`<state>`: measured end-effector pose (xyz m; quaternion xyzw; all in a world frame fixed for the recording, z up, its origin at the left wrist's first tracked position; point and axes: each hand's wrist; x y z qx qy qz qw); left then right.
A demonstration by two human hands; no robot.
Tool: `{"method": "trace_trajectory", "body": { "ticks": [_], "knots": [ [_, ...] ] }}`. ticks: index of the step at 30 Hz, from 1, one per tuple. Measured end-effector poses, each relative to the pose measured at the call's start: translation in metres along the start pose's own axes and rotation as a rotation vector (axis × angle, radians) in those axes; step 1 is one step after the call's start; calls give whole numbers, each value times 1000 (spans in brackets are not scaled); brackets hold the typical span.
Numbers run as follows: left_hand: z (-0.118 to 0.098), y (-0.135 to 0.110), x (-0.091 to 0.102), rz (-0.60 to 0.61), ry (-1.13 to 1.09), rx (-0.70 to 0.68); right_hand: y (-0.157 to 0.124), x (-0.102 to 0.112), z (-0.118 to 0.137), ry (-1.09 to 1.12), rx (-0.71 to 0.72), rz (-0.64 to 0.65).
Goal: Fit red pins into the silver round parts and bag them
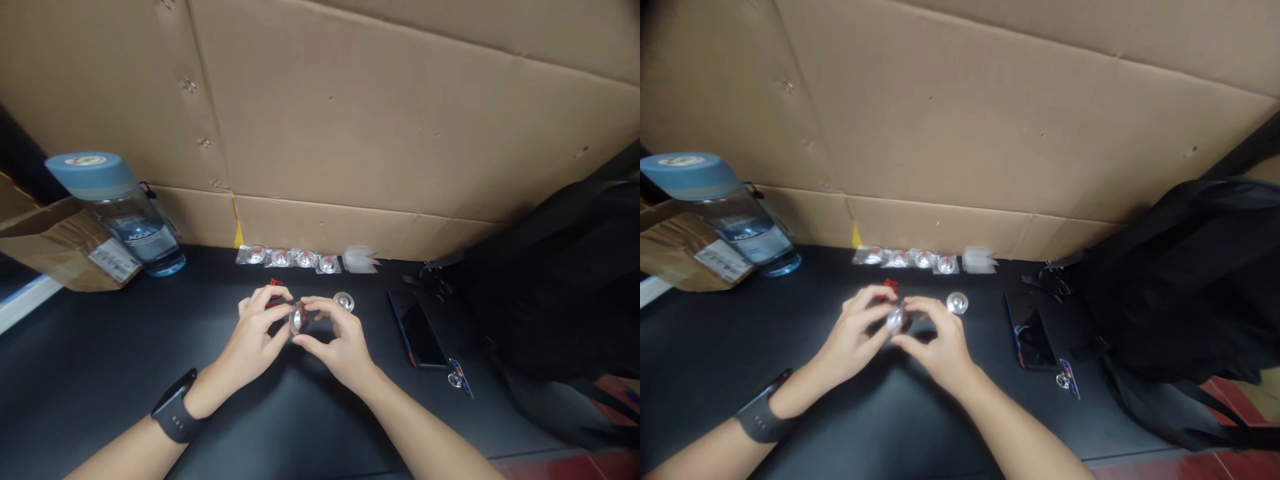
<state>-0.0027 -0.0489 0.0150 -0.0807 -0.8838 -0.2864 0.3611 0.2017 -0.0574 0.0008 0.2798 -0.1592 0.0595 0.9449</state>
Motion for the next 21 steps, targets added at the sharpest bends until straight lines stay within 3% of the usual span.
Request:
{"method": "trace_trajectory", "body": {
  "ticks": [7, 12, 17, 21],
  "knots": [
    [-5, 0, 0, -91, 60, -10, 1, 0, 6, 12, -92, 26],
    [-6, 0, -1, -201, 90, -17, 5, 8, 12, -27, -126, 175],
    [-5, 0, 0, -144, 77, -57, 6, 10, 13, -92, -68, 223],
    [-4, 0, 3, -31, 9, 10, 5, 11, 14, -149, -58, 238]
  ]
}}
Point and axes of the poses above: each hand's wrist, its own y-axis towards the middle knuckle, its own x-axis out of the back of the hand, z = x × y, and after that the axes turned 2 degrees about -y, right-handed
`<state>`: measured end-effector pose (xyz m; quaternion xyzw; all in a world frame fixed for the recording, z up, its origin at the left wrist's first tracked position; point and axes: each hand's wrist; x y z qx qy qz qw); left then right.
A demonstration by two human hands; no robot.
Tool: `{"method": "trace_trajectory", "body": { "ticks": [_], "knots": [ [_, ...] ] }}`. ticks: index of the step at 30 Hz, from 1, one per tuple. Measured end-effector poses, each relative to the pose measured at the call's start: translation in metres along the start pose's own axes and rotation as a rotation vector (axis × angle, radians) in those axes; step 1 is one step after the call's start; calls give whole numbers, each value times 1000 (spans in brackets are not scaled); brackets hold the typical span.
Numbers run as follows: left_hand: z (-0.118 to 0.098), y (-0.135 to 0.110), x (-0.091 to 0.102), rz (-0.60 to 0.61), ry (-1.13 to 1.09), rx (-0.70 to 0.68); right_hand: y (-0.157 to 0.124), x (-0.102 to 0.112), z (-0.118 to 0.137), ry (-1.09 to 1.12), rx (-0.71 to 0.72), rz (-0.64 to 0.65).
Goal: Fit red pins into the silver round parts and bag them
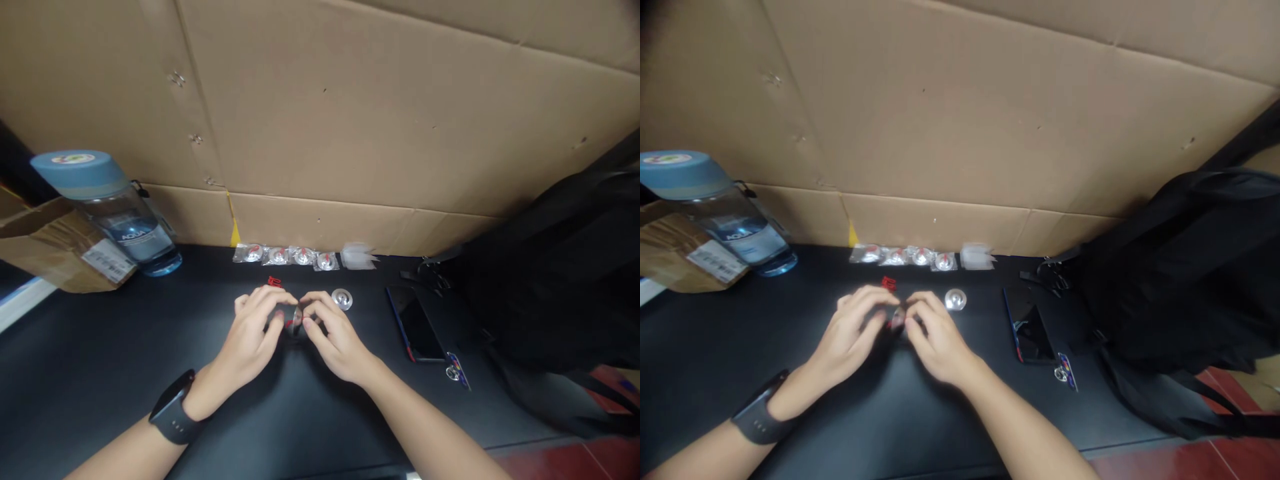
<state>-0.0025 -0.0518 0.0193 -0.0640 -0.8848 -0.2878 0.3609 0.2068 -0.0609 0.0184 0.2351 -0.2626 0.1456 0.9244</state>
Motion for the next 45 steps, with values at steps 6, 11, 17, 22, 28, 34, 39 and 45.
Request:
{"method": "trace_trajectory", "body": {
  "ticks": [6, 11, 17, 22, 28, 34, 39, 45],
  "knots": [
    [6, 2, -1, 302, 53, -88, -1, 5, -2, -104, 5, -24],
    [26, 5, 5, 266, 186, -57, 1, 13, -7, -254, -3, 56],
    [61, 7, 17, 177, 403, 25, -2, 30, -18, -537, -179, 126],
    [65, 5, 11, 199, 391, 15, -2, 36, -35, -702, -303, 96],
    [56, 6, 5, 208, 321, 18, 1, 42, -47, -670, -320, 84],
    [37, 9, 2, 185, 179, 82, 3, 48, -45, -558, -279, -22],
    [27, 9, 0, 133, 71, 107, 4, 40, -24, -282, -42, -60],
    [22, 10, 0, 162, -135, 104, 0, 12, -3, -74, 77, -96]
  ]
}}
Point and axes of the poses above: each hand's wrist, its own y-axis towards the middle knuckle, its own x-axis out of the back of the hand, z = x × y, and after that the axes turned 2 degrees about -y, right-handed
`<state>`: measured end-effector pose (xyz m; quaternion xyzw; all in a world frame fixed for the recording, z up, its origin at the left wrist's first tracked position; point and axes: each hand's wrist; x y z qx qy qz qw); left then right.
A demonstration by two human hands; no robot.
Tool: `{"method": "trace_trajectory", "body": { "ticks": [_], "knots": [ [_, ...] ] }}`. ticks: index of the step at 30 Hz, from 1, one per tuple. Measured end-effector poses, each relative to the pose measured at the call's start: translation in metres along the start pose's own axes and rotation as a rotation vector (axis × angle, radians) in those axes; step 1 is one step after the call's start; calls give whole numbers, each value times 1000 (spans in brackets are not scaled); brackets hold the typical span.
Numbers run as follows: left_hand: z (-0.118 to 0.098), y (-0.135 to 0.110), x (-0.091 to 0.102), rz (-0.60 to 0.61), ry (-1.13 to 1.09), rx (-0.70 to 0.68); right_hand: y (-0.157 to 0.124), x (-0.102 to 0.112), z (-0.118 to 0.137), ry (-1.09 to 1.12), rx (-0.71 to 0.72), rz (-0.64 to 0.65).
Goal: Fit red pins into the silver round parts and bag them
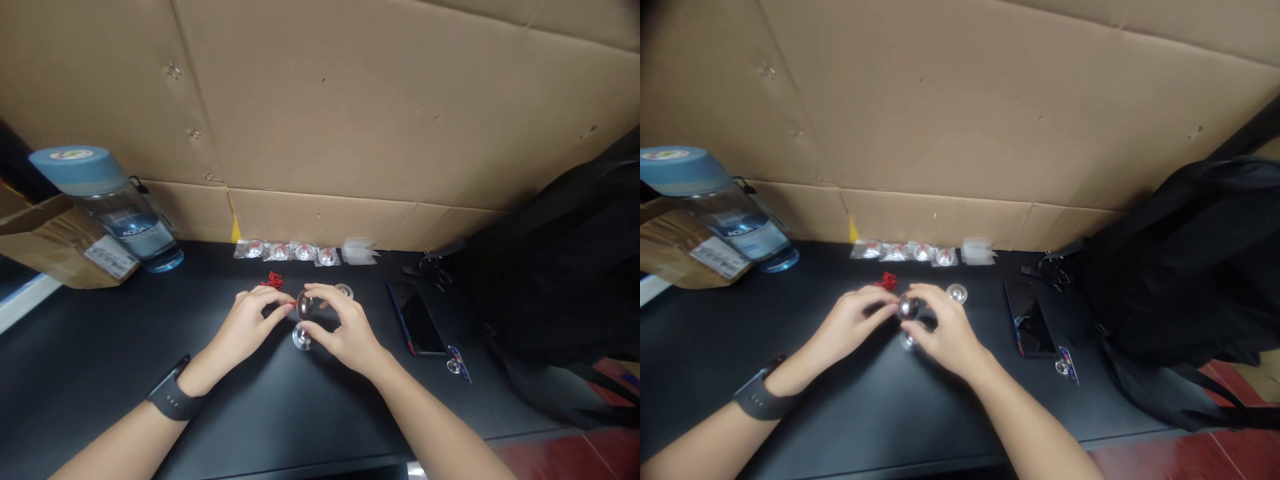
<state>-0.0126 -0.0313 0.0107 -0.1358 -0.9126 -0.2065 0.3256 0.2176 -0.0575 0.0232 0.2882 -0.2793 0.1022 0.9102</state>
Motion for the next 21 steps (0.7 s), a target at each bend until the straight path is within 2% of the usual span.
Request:
{"method": "trace_trajectory", "body": {
  "ticks": [4, 10, 16, 21],
  "knots": [
    [-5, -2, -1, -58, -90, 5, -2, -11, 1, 71, 10, -62],
    [-15, -5, -1, -13, -87, -64, -2, -15, -2, 111, 38, -94],
    [-18, -8, -2, -32, 52, -116, -3, -15, -1, 116, 28, -86],
    [-20, -9, -4, -129, 90, -137, -3, -15, -1, 136, 4, -67]
  ]
}}
Point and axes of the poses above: each hand's wrist, its own y-axis towards the middle knuckle, its own x-axis out of the back of the hand, z = x × y, and after that the axes turned 2 degrees about -y, right-handed
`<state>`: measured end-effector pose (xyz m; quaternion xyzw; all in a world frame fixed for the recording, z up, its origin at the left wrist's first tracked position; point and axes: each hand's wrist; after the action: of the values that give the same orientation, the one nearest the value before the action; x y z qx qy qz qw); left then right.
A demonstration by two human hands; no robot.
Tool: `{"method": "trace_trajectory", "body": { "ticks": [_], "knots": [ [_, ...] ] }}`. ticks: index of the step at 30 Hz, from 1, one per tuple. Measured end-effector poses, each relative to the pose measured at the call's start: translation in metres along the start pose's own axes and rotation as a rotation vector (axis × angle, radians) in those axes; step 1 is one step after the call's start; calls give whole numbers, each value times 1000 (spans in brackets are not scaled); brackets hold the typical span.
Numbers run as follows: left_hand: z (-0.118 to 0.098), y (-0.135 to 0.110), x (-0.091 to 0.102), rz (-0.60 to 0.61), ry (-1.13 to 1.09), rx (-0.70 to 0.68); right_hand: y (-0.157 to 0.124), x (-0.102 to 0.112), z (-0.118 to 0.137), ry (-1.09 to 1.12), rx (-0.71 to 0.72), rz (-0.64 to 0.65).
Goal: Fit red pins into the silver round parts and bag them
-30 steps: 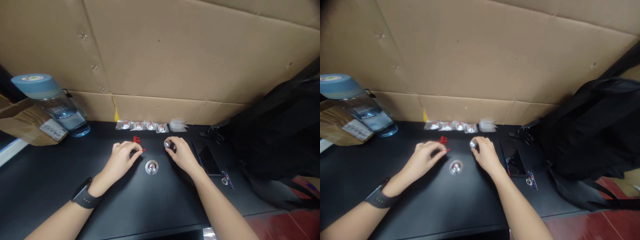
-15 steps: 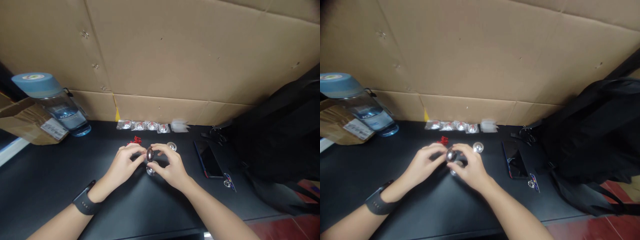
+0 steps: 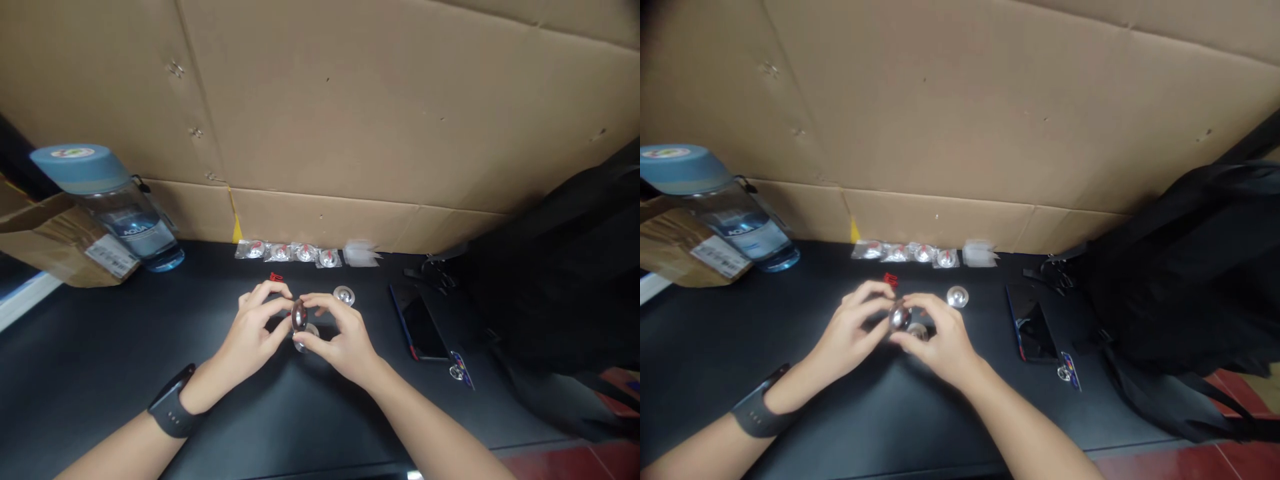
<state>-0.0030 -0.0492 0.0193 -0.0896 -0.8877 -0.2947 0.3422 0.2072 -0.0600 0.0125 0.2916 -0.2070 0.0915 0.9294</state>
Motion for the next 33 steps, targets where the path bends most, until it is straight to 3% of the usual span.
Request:
{"method": "trace_trajectory", "body": {
  "ticks": [7, 12, 23, 28, 33],
  "knots": [
    [-4, -2, -7, -33, -52, 27, 0, -1, 0, 23, -52, -6],
    [-3, -3, -9, -90, -83, 51, 2, 8, 2, -44, -52, 113],
    [-1, -2, -10, 81, -96, 59, 3, 11, 5, -257, 31, 151],
    [-1, -2, -7, 15, -174, 143, 3, 13, 7, -302, 16, 155],
    [3, -1, -6, 153, -109, 41, 4, 13, 9, -291, 14, 149]
  ]
}}
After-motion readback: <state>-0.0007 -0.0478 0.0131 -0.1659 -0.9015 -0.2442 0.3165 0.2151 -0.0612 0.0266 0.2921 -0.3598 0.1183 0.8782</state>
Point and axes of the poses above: each hand's wrist, its own y-axis towards the middle knuckle, its own x-axis out of the back of the hand, z = x × y, and after that the axes turned 2 degrees about -y, right-handed
